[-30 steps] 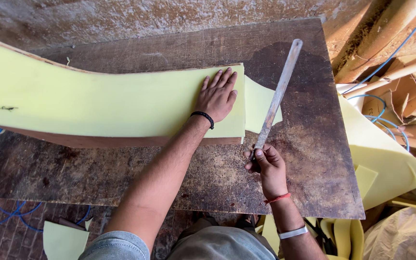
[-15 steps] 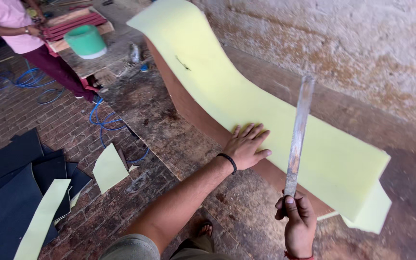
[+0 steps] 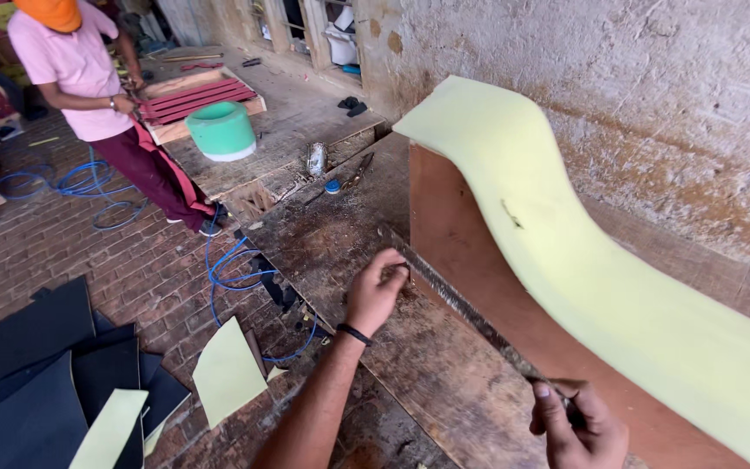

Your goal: The person fits a sheet of yellow foam over the curved edge of a wooden furniture frame, pressing it into place, then trims off the overhanging excess foam with a long knife, cutting strips away section by section. Afterwards they pick up a spray glue gun and apply adhesive to the foam and frame edge.

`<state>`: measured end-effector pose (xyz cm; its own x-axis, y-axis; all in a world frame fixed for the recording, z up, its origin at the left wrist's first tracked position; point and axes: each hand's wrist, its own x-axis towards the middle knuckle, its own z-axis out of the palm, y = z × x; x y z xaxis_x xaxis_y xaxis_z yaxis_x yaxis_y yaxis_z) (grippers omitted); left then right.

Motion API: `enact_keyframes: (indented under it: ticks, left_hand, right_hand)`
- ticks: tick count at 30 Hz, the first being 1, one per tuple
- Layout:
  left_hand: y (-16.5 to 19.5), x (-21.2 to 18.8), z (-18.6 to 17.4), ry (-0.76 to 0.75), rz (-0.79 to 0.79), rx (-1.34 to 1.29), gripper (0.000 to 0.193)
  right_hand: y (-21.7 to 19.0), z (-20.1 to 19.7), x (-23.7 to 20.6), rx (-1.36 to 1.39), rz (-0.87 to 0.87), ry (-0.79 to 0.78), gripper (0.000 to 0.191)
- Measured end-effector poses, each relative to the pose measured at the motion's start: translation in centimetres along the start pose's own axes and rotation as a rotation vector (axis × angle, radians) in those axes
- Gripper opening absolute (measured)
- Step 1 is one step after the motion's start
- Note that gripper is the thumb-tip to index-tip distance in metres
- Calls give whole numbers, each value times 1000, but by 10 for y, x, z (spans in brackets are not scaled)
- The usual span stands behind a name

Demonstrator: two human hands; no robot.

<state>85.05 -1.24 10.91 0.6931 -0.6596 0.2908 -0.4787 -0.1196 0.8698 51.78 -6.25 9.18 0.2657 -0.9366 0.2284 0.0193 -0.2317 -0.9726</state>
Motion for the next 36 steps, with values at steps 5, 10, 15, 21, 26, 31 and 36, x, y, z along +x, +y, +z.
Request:
enact_keyframes:
  ticks: [5, 10, 15, 21, 26, 31, 36]
  left_hand:
    - [-51, 63, -62, 72, 28, -385, 24]
    - [-27, 136, -63, 52, 305, -432, 21]
    - [15, 194, -69, -66, 473, -197, 29]
    - [42, 249, -81, -103, 939, -159, 38]
    - [35, 289, -70, -326, 1131, -286, 27]
    - [18, 311, -53, -473, 1321, -494, 18]
    - [16, 311, -36, -508, 1401, -616, 13]
  right_hand:
    - [-66, 75, 20, -235, -46, 44, 26]
    - [-103, 130, 44, -374, -211, 36, 35]
    - [-118, 182, 77, -415, -412, 0, 20]
    - [-141, 243, 92, -577, -500, 121, 24]
    - [-165, 294, 93, -908, -616, 294, 24]
    - [-170, 344, 89, -1126, -565, 418, 26]
    - [-196, 388, 81, -1258, -508, 562, 22]
